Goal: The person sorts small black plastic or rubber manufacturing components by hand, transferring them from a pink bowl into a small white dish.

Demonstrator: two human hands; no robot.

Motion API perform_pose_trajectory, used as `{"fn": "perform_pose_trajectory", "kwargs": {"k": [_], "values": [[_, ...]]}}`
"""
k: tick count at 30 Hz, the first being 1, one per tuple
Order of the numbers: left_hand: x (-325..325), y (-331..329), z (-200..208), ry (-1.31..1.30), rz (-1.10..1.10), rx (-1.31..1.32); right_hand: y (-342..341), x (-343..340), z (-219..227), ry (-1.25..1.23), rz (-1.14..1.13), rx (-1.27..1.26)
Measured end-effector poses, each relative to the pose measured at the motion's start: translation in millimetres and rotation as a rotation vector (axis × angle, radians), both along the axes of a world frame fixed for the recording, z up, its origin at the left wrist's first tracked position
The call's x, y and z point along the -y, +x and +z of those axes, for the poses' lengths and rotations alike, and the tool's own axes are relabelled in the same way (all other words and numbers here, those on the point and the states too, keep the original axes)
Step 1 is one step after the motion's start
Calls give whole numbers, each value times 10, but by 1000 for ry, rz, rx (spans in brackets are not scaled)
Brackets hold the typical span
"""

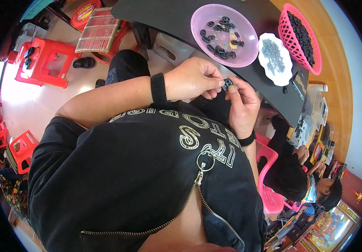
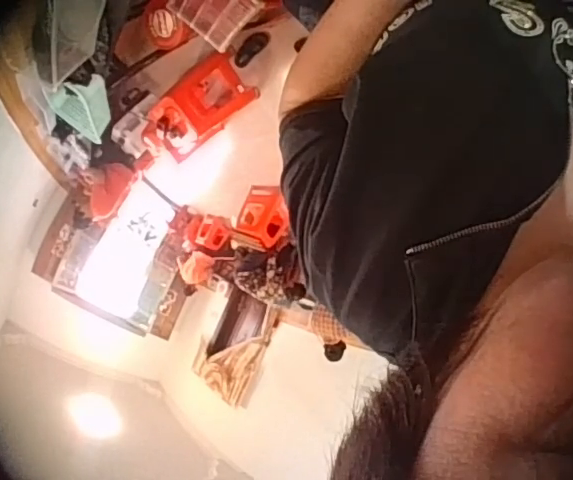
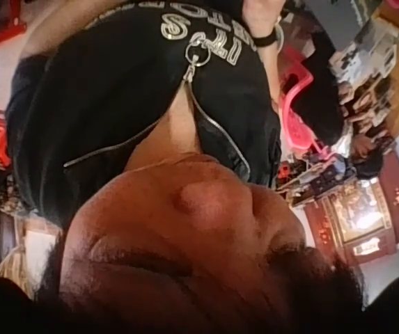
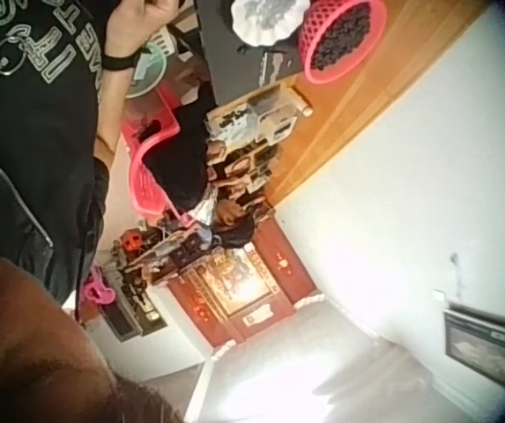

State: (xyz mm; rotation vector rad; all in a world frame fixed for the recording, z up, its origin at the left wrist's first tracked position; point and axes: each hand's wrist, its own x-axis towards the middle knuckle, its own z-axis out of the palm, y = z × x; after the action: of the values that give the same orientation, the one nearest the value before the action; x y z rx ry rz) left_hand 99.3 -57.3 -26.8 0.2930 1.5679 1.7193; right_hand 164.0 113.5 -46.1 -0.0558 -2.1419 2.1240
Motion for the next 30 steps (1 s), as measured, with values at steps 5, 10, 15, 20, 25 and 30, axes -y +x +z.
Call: {"fn": "perform_pose_trajectory", "kwargs": {"k": [5,10,15,20,25,30], "values": [[-8,-9,-23,77,22,66,10,-7,-2,21,-14,-2],[-13,-11,-48,132,40,92,5,-4,-9,52,-16,-17],[-9,-5,-31,149,49,99,7,20,1,67,-23,-22],[-9,-19,-22,108,42,150,0,16,0,151,-17,-47],[-30,-40,-100,75,49,106,-31,61,2,441,-20,-198],[-37,-37,-91,45,55,55,-46,70,52,595,-50,-291]]}}
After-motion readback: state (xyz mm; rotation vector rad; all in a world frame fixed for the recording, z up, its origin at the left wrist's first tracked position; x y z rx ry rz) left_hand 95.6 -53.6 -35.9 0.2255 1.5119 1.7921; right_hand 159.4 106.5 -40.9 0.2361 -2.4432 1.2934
